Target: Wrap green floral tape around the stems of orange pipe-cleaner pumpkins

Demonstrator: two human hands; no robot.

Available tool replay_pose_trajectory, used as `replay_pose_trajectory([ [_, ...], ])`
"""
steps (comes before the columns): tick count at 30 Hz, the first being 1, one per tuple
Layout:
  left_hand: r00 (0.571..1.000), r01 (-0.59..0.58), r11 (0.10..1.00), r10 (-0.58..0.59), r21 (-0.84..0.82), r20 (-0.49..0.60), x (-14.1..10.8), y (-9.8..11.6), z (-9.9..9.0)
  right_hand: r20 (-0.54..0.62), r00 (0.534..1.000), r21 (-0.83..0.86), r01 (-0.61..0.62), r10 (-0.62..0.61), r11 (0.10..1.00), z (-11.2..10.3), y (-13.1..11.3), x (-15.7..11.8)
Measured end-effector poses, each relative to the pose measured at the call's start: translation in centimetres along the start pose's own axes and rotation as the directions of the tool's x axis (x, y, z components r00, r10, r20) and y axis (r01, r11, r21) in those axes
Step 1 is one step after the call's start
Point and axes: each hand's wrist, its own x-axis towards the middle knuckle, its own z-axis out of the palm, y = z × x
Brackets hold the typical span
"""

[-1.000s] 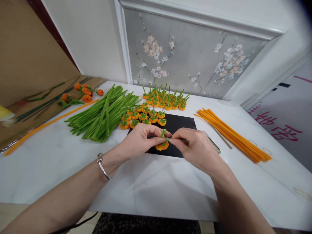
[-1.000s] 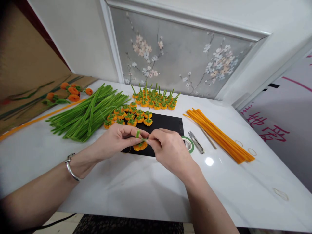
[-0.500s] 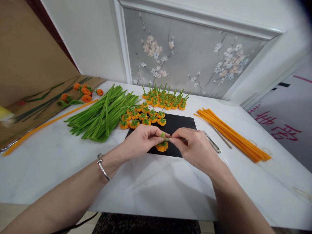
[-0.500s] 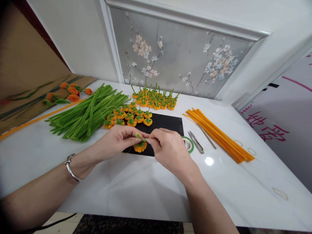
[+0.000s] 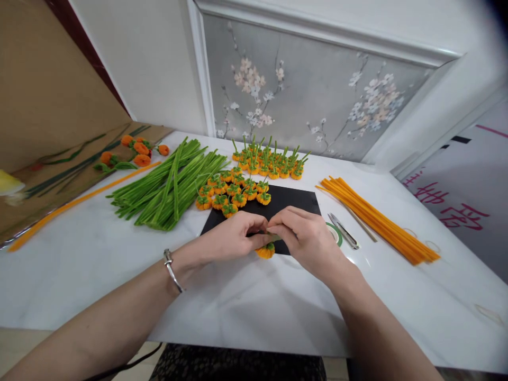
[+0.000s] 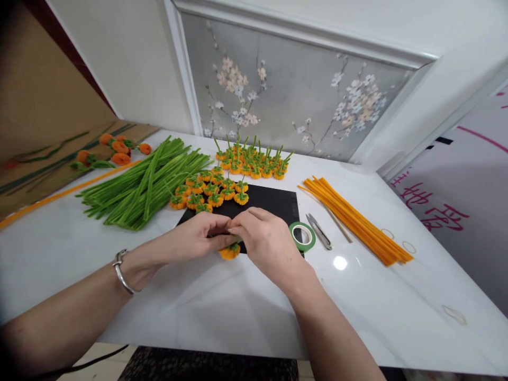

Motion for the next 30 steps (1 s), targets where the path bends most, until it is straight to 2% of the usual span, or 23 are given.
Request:
replay_pose_trajectory([
  [6,0.999,-0.013,0.995,0.016,-0.095,0.034,-0.1,0.9,-0.4,-0.044,0.999,-0.073,-0.035,0.031,0.997,0.0,0.5,-0.1],
  [12,0.994,0.057,0.986,-0.072,-0.159,-0.087,-0.1,1.0,-0.4,-0.103,0.994,-0.103,-0.045,0.034,0.994,0.2,0.7,-0.1],
  [15,0.989,0.075,0.984,-0.095,-0.161,-0.118,0.1,0.4,0.0,-0.114,0.993,-0.069,-0.047,0.039,0.997,0.2,0.4,0.1],
  [18,0.986,0.05,0.976,-0.082,-0.21,-0.145,0.3,0.1,0.2,-0.114,0.988,0.062,-0.098,0.105,0.993,0.1,0.2,0.1],
  [21,0.98,0.037,0.968,-0.083,-0.247,-0.179,0.3,0.3,0.2,-0.03,0.974,0.26,-0.208,0.223,0.943,0.0,0.4,0.1],
  [23,0.979,0.031,0.965,-0.082,-0.261,-0.188,0.2,0.6,0.1,0.06,0.969,0.329,-0.246,0.24,0.912,0.1,0.7,0.0],
  [26,0.979,0.042,0.961,-0.095,-0.275,-0.182,0.1,0.8,0.0,0.134,0.963,0.343,-0.265,0.233,0.901,0.2,1.1,0.0],
  [30,0.977,0.077,0.954,-0.13,-0.29,-0.169,-0.1,0.9,-0.1,0.138,0.967,0.322,-0.25,0.216,0.913,0.2,1.4,-0.1],
])
